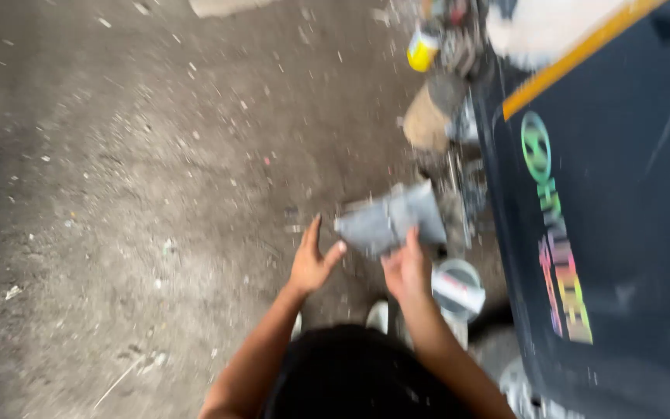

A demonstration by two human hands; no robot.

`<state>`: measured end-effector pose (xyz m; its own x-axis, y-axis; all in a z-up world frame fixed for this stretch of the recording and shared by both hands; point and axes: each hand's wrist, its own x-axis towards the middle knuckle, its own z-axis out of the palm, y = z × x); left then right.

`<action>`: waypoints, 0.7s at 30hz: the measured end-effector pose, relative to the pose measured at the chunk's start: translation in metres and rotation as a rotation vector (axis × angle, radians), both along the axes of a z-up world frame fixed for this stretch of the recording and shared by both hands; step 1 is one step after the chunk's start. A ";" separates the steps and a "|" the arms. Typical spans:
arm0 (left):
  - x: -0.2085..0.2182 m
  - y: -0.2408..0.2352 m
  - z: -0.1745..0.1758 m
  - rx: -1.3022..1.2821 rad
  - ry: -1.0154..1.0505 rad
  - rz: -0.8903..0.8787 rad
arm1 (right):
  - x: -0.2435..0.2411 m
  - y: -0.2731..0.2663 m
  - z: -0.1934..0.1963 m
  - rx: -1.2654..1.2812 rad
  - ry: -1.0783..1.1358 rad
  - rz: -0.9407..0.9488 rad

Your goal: The person mixes a pink paste with a hardener on a metal palette using a putty knife. They then apply the mixed filler to a damaged area on the side of a car, smoothing it over the surface.

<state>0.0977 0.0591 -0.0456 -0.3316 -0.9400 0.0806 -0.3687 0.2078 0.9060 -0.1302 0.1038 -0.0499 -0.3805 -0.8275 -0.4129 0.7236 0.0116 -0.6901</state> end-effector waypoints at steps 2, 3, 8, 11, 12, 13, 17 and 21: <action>-0.008 0.017 -0.007 0.197 0.129 -0.032 | -0.006 0.005 -0.006 0.046 -0.153 -0.046; -0.015 0.021 -0.004 0.222 0.293 -0.091 | -0.013 0.004 -0.019 -0.121 -0.229 0.028; -0.037 0.022 0.050 0.181 0.686 -0.052 | 0.046 0.008 0.156 0.190 -0.169 -0.178; -0.040 0.016 0.094 -0.169 0.434 0.225 | 0.015 0.031 0.051 -0.124 -0.014 -0.158; -0.041 0.015 0.102 -0.355 0.210 0.152 | 0.009 0.036 0.022 -0.086 0.120 -0.234; -0.042 0.015 0.110 -0.542 -0.016 0.077 | 0.005 0.042 -0.008 -0.044 0.249 -0.307; -0.071 0.022 0.094 -0.395 -0.071 -0.105 | 0.046 0.043 0.058 -0.137 0.375 -0.302; -0.079 0.026 0.082 -0.334 0.082 -0.019 | 0.040 0.049 0.048 -0.150 0.265 -0.357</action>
<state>0.0191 0.0852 0.0360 -0.3283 -0.8509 0.4102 -0.2907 0.5042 0.8132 -0.0901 0.1531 -0.0017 -0.7285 -0.6688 -0.1484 0.4624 -0.3202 -0.8268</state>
